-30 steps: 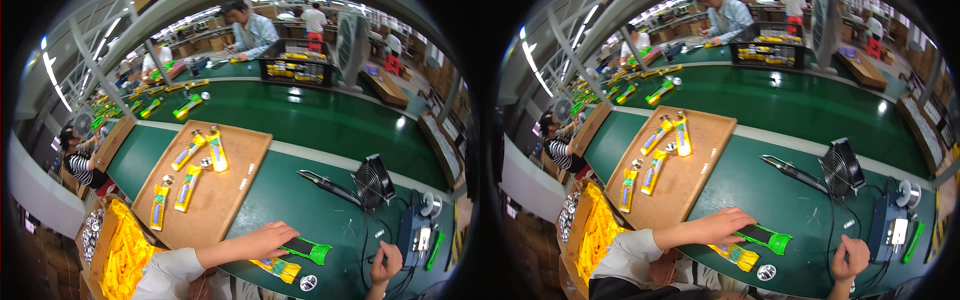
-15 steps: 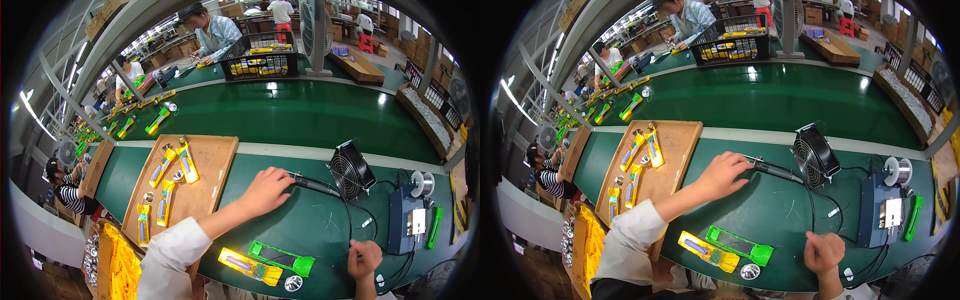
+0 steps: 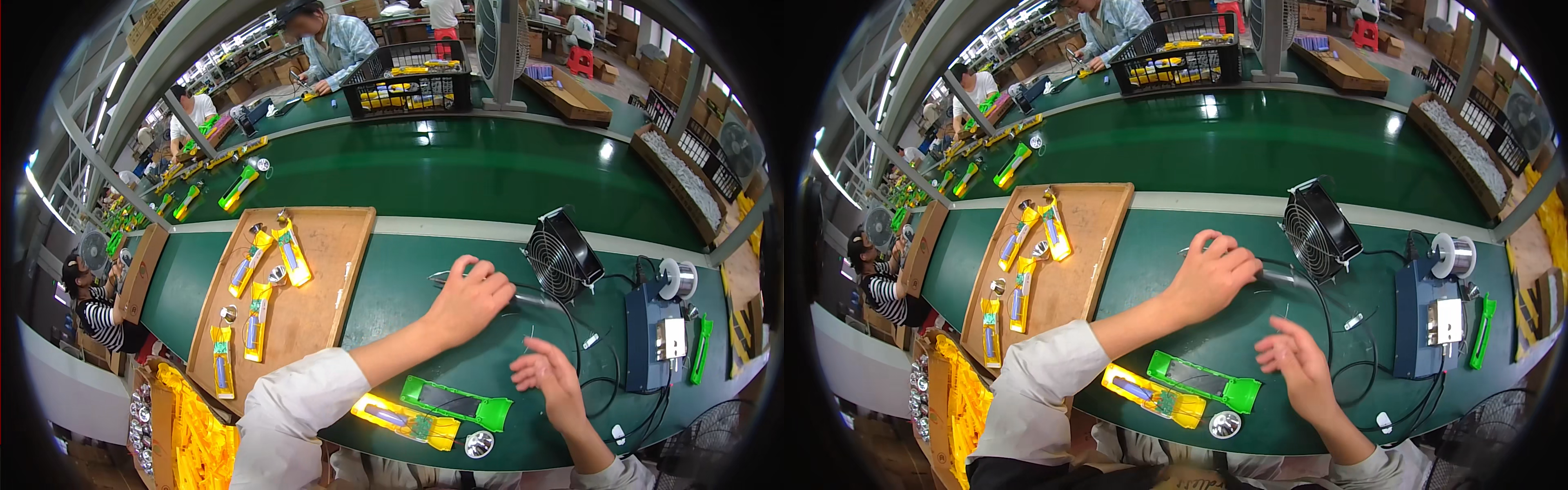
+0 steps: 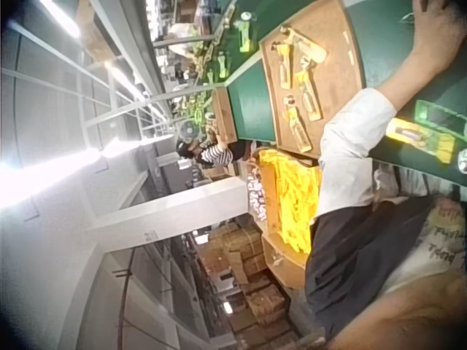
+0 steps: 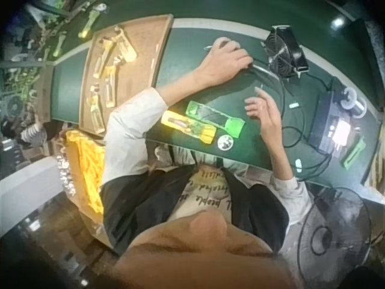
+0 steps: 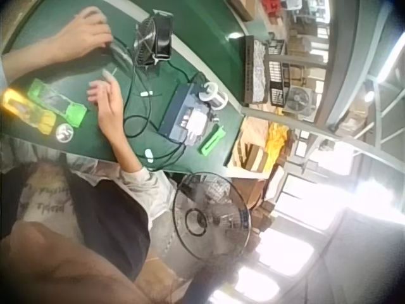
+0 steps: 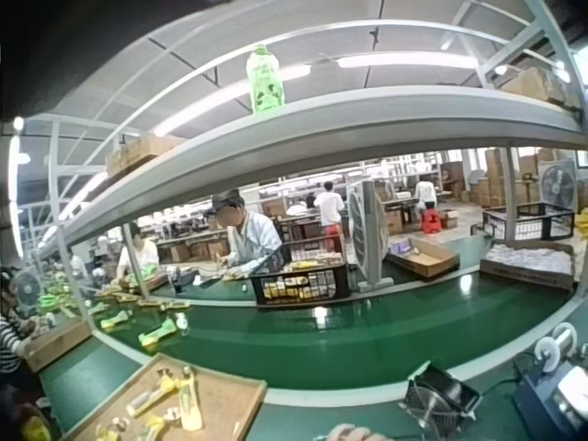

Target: The person assembles portable flashlights at a workbench. They fit internal components into the plastic casings, solder the wiring using a soldering iron, close the housings by hand, and place the assembled flashlights onto the conveyor belt.

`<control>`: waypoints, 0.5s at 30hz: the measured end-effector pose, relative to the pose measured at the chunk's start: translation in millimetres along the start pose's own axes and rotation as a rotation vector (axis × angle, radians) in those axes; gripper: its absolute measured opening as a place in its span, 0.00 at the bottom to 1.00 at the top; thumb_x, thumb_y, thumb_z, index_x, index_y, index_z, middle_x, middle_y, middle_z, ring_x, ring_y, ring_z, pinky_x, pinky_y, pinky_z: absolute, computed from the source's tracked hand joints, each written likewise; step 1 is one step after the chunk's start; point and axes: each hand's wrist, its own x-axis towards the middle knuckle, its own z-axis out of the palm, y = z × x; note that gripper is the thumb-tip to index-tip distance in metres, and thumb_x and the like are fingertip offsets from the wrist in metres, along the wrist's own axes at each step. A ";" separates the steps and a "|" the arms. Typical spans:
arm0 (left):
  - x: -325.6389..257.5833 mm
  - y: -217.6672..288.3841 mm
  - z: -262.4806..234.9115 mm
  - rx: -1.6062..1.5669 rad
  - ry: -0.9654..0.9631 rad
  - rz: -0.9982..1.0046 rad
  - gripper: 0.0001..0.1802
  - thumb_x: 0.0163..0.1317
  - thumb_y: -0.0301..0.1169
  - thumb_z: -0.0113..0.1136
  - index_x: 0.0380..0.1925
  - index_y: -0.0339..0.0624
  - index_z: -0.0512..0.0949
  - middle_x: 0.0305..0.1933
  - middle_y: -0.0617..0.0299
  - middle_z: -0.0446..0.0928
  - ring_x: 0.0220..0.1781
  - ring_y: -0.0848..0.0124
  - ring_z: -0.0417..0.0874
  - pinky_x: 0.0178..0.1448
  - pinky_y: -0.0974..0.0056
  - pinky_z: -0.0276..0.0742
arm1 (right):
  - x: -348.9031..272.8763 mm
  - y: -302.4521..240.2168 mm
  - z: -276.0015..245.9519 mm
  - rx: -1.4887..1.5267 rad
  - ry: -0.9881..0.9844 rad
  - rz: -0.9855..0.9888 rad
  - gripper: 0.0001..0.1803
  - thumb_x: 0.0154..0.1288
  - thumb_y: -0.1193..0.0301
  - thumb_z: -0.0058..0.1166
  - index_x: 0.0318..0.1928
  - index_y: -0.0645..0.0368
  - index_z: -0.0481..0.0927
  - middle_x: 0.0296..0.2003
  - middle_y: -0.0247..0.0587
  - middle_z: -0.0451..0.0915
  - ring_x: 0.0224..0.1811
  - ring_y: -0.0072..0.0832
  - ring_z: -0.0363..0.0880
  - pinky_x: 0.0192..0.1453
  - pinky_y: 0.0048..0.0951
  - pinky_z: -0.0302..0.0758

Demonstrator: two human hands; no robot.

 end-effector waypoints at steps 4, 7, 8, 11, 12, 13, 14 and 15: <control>-7.3 36.5 -41.0 -0.059 0.176 0.055 0.09 0.44 0.32 0.55 0.30 0.50 0.76 0.33 0.73 0.73 0.40 0.73 0.69 0.53 0.57 0.59 | 10.4 2.5 15.9 0.217 -0.050 -0.105 0.24 0.68 0.61 0.32 0.58 0.63 0.53 0.49 0.48 0.65 0.47 0.30 0.69 0.50 0.31 0.68; -15.2 51.4 -52.1 -0.079 0.232 0.020 0.12 0.43 0.31 0.55 0.32 0.51 0.77 0.34 0.74 0.74 0.40 0.74 0.69 0.52 0.58 0.60 | 17.4 -8.9 35.8 0.472 0.162 -0.170 0.25 0.68 0.57 0.29 0.55 0.65 0.59 0.47 0.46 0.68 0.47 0.30 0.70 0.50 0.31 0.69; -17.4 53.1 -55.4 -0.088 0.265 0.007 0.12 0.43 0.31 0.55 0.32 0.51 0.77 0.35 0.74 0.74 0.39 0.74 0.69 0.51 0.58 0.60 | 18.8 -8.1 38.2 0.474 0.151 -0.170 0.25 0.68 0.57 0.29 0.55 0.65 0.59 0.47 0.46 0.68 0.47 0.30 0.70 0.50 0.31 0.69; -25.1 53.7 -69.2 -0.108 0.252 -0.013 0.11 0.45 0.31 0.55 0.32 0.50 0.78 0.35 0.74 0.74 0.38 0.74 0.70 0.48 0.59 0.62 | 26.1 3.8 35.4 0.404 0.182 -0.175 0.26 0.69 0.56 0.28 0.49 0.68 0.65 0.43 0.46 0.71 0.43 0.29 0.72 0.46 0.29 0.71; -28.6 52.4 -74.6 -0.119 0.240 -0.026 0.09 0.46 0.31 0.55 0.31 0.49 0.78 0.34 0.73 0.74 0.37 0.73 0.70 0.46 0.60 0.64 | 30.1 10.0 31.4 0.317 0.207 -0.219 0.26 0.69 0.56 0.27 0.46 0.69 0.67 0.41 0.47 0.73 0.39 0.27 0.73 0.42 0.27 0.71; -35.0 52.3 -83.6 -0.123 0.242 -0.027 0.09 0.46 0.31 0.55 0.31 0.49 0.78 0.34 0.73 0.74 0.37 0.73 0.70 0.46 0.60 0.64 | 32.6 12.1 27.5 0.230 0.232 -0.265 0.27 0.69 0.56 0.27 0.44 0.70 0.69 0.39 0.47 0.74 0.35 0.26 0.74 0.39 0.26 0.72; -46.1 54.4 -93.7 -0.226 0.126 -0.138 0.09 0.49 0.32 0.55 0.32 0.47 0.77 0.33 0.70 0.73 0.36 0.70 0.71 0.44 0.61 0.66 | 35.4 11.8 21.7 0.227 0.233 -0.263 0.27 0.69 0.56 0.27 0.44 0.70 0.69 0.39 0.47 0.74 0.35 0.26 0.74 0.39 0.26 0.72; -60.6 56.7 -103.7 -0.325 0.008 -0.249 0.10 0.51 0.34 0.55 0.33 0.45 0.76 0.31 0.66 0.73 0.35 0.67 0.72 0.42 0.62 0.68 | 38.6 10.1 15.3 0.229 0.235 -0.236 0.28 0.69 0.55 0.27 0.43 0.71 0.70 0.39 0.48 0.74 0.31 0.25 0.73 0.36 0.25 0.72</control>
